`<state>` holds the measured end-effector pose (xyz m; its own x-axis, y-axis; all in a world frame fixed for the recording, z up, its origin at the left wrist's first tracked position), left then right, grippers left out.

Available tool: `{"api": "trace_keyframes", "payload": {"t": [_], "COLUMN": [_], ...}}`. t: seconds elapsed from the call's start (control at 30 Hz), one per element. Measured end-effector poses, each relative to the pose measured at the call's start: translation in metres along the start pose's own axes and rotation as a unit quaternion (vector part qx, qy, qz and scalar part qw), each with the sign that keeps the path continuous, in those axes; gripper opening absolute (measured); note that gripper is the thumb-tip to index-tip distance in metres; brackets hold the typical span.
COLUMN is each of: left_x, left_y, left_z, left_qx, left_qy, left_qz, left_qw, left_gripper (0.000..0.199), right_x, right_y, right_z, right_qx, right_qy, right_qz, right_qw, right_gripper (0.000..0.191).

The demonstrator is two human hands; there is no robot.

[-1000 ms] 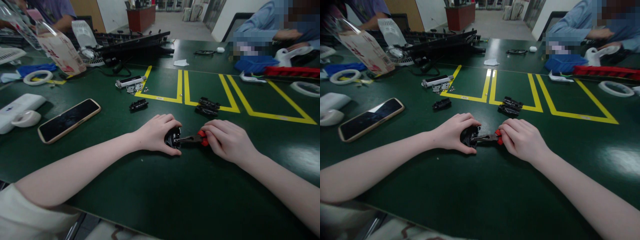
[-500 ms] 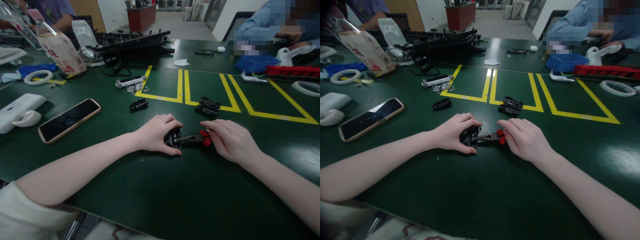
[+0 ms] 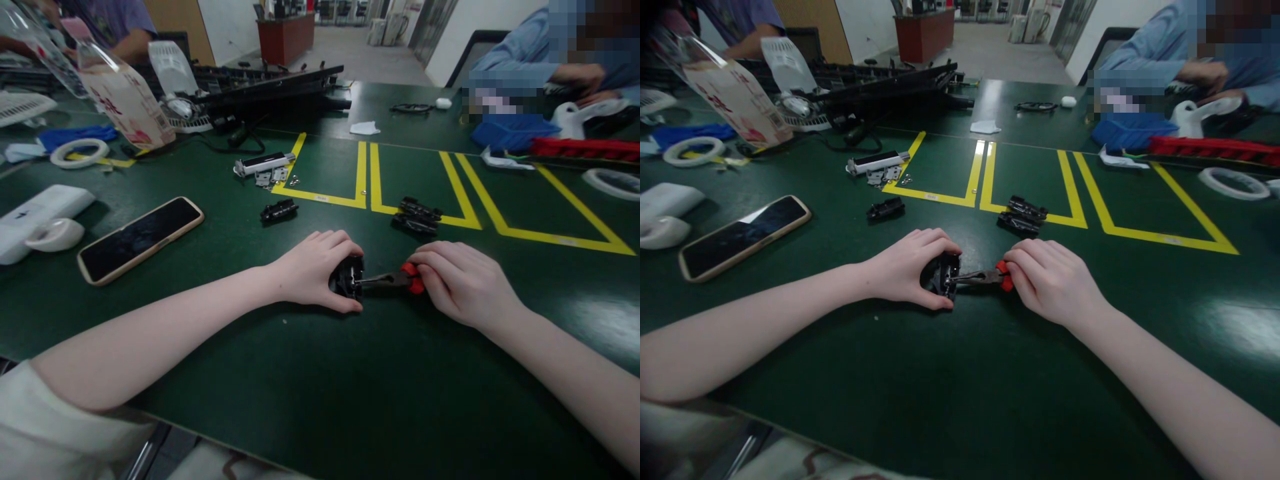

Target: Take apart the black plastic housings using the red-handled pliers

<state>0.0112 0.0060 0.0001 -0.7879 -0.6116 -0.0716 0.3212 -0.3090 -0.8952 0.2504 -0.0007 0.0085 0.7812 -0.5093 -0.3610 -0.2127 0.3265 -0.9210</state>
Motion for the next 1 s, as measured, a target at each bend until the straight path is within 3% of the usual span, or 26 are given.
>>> {"api": "trace_keyframes", "payload": {"t": [1.0], "left_x": [-0.0004], "left_y": [-0.0001], "left_z": [-0.0013], "left_qx": [-0.002], "left_qy": [0.000], "left_qz": [-0.011], "left_qw": [1.000], "left_gripper": [0.073], "right_x": [-0.0008], "right_y": [-0.0022], "right_z": [-0.0007], "right_qx": [0.012], "right_qy": [-0.022], "right_qz": [0.005], "right_qw": [1.000], "right_gripper": [0.012]}}
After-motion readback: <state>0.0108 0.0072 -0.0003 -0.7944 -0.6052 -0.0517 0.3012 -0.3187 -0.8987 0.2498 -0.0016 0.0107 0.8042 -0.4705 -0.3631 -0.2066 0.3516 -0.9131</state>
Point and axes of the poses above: each hand's wrist, its own x-axis away from the middle knuckle, its own y-axis out of the palm, z = x × y, the point moved 3 cm from there along -x, towards the middle knuckle, and after that the axes turned 8 degrees about -z, right-handed, at the moved point
